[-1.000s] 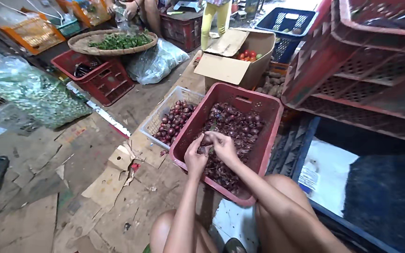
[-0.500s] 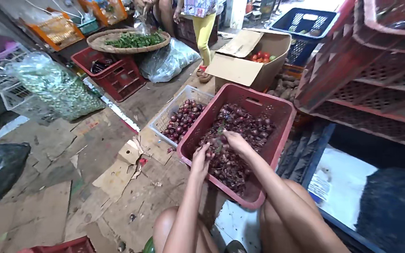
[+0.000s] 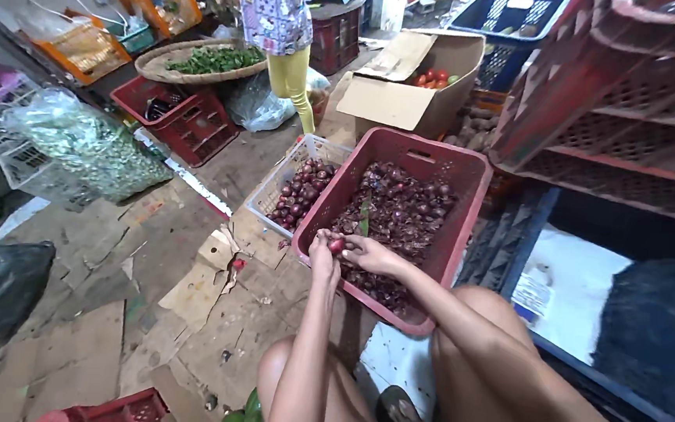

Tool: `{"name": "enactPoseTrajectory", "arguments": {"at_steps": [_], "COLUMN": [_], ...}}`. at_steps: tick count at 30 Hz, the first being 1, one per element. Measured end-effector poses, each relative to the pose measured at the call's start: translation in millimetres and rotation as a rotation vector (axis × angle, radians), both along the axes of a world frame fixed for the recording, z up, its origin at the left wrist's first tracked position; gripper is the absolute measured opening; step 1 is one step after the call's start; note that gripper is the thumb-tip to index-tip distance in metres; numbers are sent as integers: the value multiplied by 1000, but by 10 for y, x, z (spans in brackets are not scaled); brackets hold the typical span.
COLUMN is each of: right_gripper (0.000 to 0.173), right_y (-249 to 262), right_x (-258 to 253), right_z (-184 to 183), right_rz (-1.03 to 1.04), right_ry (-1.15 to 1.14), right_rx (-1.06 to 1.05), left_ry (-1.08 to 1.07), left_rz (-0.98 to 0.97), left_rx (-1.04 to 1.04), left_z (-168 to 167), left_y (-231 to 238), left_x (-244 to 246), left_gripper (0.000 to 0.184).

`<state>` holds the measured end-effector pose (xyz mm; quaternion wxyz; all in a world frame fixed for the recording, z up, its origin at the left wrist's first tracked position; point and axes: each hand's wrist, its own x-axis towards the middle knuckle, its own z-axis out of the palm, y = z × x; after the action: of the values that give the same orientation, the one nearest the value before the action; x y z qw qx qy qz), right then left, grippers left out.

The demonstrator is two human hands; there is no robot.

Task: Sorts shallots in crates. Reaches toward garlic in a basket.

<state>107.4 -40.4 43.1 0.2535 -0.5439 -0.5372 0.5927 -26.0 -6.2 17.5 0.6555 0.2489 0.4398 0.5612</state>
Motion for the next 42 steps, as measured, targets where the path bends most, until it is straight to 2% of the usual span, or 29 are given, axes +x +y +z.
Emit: {"name": "enactPoseTrajectory", "arguments": {"at_steps": [3, 5, 7, 9, 11, 13, 15, 17, 21, 24, 27, 30, 33, 35, 37, 39, 42], "right_gripper": [64, 62, 58, 58, 61, 61, 55, 54, 57, 55, 56, 56, 55, 52, 44, 44, 46], "right_y": [6, 28, 67, 103, 136, 164, 178, 155, 96, 89, 29, 23, 89, 116, 121, 133, 162], "right_x": [-90, -101, -43, 44, 108, 156, 202, 235, 207, 220, 163, 118, 214, 276, 257, 193, 239], "right_z": [-25, -85, -125, -129, -94, -80, -65, -22, -12, -29, -67, -70, -40, 39, 70, 65, 79], "right_rz": [-55, -124, -174, -217, -277, -333, -326, -266, -185, -128, -69, -16, 7, -39, -155, -274, -428], "right_ry": [26, -60, -94, -63, -45, -50, -92, -188, -354, -427, -592, -661, -481, -294, -8, 283, 421], "right_rx": [121, 208, 261, 263, 247, 240, 257, 322, 527, 607, 613, 598, 537, 359, 160, -15, -170], "left_ry": [35, 23, 19, 138, 333, 397, 448, 506, 515, 489, 646, 749, 794, 811, 782, 738, 842], "left_rz": [-23, -90, -71, -89, -272, -459, -513, -412, -282, -187, -88, -76, -160, -182, -153, -154, -314], "left_rx": [63, 136, 140, 107, 152, 224, 291, 347, 365, 352, 431, 491, 543, 581, 565, 515, 530], "left_z": [31, 21, 32, 10, -43, -49, -10, -19, -109, -131, -195, -233, -209, -156, -91, -43, -16], "left_y": [14, 41, 109, 179, 222, 217, 184, 150, 113, 69, 67, 80, 128, 125, 84, 63, 50], "left_x": [-8, -14, -49, -120, -188, -177, -103, -34, -7, 31, 55, 51, -13, -24, 24, 67, 13], "left_gripper": [29, 30, 33, 37, 48, 58, 58, 42, 33, 18, 8, 7, 12, 12, 13, 16, 20]}}
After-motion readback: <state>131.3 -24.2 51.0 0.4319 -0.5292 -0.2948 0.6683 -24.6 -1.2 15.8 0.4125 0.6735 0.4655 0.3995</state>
